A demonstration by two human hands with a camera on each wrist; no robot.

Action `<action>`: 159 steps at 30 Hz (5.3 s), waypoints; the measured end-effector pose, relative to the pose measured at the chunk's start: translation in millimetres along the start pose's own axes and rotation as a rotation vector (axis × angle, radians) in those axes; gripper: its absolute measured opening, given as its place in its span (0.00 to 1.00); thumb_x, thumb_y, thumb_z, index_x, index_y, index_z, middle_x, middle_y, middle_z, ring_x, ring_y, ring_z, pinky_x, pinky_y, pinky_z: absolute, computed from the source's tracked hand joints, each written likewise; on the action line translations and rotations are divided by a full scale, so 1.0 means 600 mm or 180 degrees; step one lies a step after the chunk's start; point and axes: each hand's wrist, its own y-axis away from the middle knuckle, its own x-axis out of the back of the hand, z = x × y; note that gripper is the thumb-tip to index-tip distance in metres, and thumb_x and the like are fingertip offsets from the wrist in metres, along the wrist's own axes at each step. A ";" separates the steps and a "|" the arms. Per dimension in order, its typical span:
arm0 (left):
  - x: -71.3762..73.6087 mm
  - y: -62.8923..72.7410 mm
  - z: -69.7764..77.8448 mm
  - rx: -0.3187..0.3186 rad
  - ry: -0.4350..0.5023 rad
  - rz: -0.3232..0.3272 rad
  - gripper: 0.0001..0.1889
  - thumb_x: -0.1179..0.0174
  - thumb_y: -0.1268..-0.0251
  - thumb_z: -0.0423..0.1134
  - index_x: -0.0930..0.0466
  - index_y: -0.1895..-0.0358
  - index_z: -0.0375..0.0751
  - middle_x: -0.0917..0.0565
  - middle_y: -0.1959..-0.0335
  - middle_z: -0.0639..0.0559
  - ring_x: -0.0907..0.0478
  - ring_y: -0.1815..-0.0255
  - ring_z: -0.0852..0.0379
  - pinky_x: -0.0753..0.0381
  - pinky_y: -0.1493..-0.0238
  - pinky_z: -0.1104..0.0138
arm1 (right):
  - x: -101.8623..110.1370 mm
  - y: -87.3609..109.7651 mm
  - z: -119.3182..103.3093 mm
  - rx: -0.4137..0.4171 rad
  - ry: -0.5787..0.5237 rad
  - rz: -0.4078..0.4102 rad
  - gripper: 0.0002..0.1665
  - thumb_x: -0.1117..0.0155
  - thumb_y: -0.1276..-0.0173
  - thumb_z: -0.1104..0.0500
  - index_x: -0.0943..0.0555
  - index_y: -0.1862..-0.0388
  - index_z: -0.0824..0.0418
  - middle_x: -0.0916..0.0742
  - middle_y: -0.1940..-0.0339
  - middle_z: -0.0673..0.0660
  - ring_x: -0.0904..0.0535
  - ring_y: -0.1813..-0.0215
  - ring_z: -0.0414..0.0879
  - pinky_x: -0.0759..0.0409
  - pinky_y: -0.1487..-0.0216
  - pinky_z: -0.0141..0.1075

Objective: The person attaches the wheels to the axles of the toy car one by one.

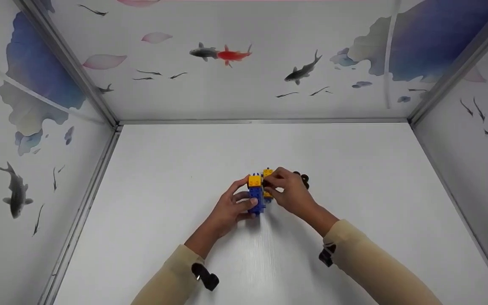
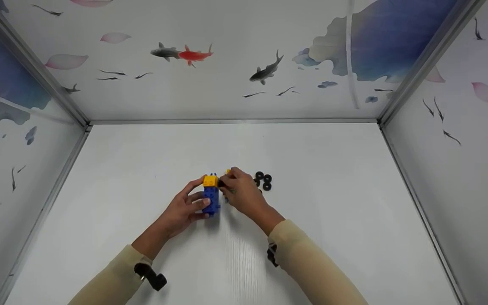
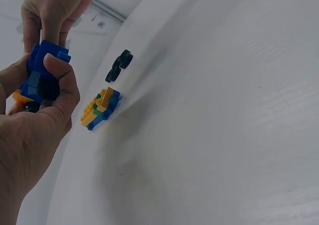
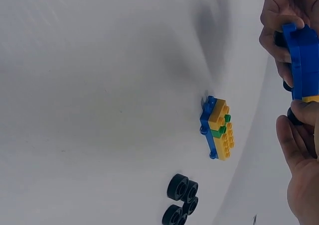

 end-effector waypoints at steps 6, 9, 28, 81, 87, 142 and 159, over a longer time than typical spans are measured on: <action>-0.002 0.001 0.002 -0.0028 0.0011 -0.0017 0.42 0.28 0.22 0.43 0.40 0.12 0.67 0.25 0.25 0.36 0.19 0.32 0.42 0.09 0.40 0.58 | 0.002 -0.001 0.002 0.0149 0.0111 0.0033 0.18 0.22 0.29 0.68 0.08 0.41 0.65 0.12 0.53 0.59 0.10 0.47 0.52 0.07 0.43 0.43; -0.001 0.002 0.001 -0.0020 -0.0005 -0.0024 0.43 0.28 0.22 0.43 0.40 0.12 0.67 0.25 0.25 0.36 0.19 0.33 0.42 0.09 0.40 0.58 | 0.002 0.000 0.004 0.0195 0.0134 0.0033 0.18 0.22 0.29 0.68 0.08 0.40 0.65 0.12 0.53 0.58 0.10 0.47 0.52 0.07 0.43 0.43; -0.017 -0.012 -0.004 -0.0049 0.0180 0.0051 0.43 0.28 0.22 0.42 0.41 0.12 0.69 0.25 0.23 0.36 0.17 0.32 0.40 0.09 0.38 0.57 | 0.017 0.003 0.022 -0.0046 -0.0353 -0.0037 0.25 0.24 0.27 0.71 0.12 0.32 0.62 0.11 0.42 0.61 0.08 0.42 0.57 0.07 0.41 0.44; 0.003 -0.007 0.001 -0.0084 0.0143 0.0363 0.45 0.26 0.24 0.42 0.42 0.12 0.70 0.24 0.24 0.35 0.15 0.35 0.42 0.08 0.41 0.58 | 0.054 0.063 0.122 -0.0461 0.0735 -0.0499 0.18 0.23 0.27 0.66 0.10 0.40 0.62 0.13 0.47 0.60 0.15 0.45 0.54 0.10 0.40 0.52; 0.004 -0.008 0.001 -0.0093 0.0192 0.0363 0.45 0.27 0.23 0.40 0.41 0.12 0.69 0.24 0.25 0.35 0.16 0.35 0.41 0.08 0.42 0.59 | 0.058 0.056 0.106 -0.0496 0.0412 -0.0420 0.19 0.23 0.27 0.67 0.10 0.38 0.63 0.14 0.45 0.60 0.11 0.46 0.53 0.08 0.43 0.49; 0.007 -0.004 -0.002 -0.0171 0.0240 0.0335 0.44 0.29 0.22 0.40 0.43 0.12 0.68 0.25 0.24 0.33 0.17 0.33 0.41 0.09 0.42 0.58 | 0.020 0.027 0.002 -0.0011 -0.0572 -0.0642 0.17 0.23 0.25 0.64 0.11 0.39 0.59 0.11 0.46 0.56 0.07 0.48 0.48 0.07 0.42 0.44; 0.005 -0.006 -0.003 -0.0135 0.0268 0.0333 0.44 0.29 0.22 0.39 0.43 0.13 0.72 0.27 0.21 0.34 0.17 0.31 0.41 0.09 0.36 0.54 | 0.007 0.027 -0.002 0.0011 -0.0574 -0.0731 0.18 0.25 0.24 0.64 0.10 0.38 0.59 0.08 0.45 0.58 0.06 0.46 0.50 0.07 0.42 0.43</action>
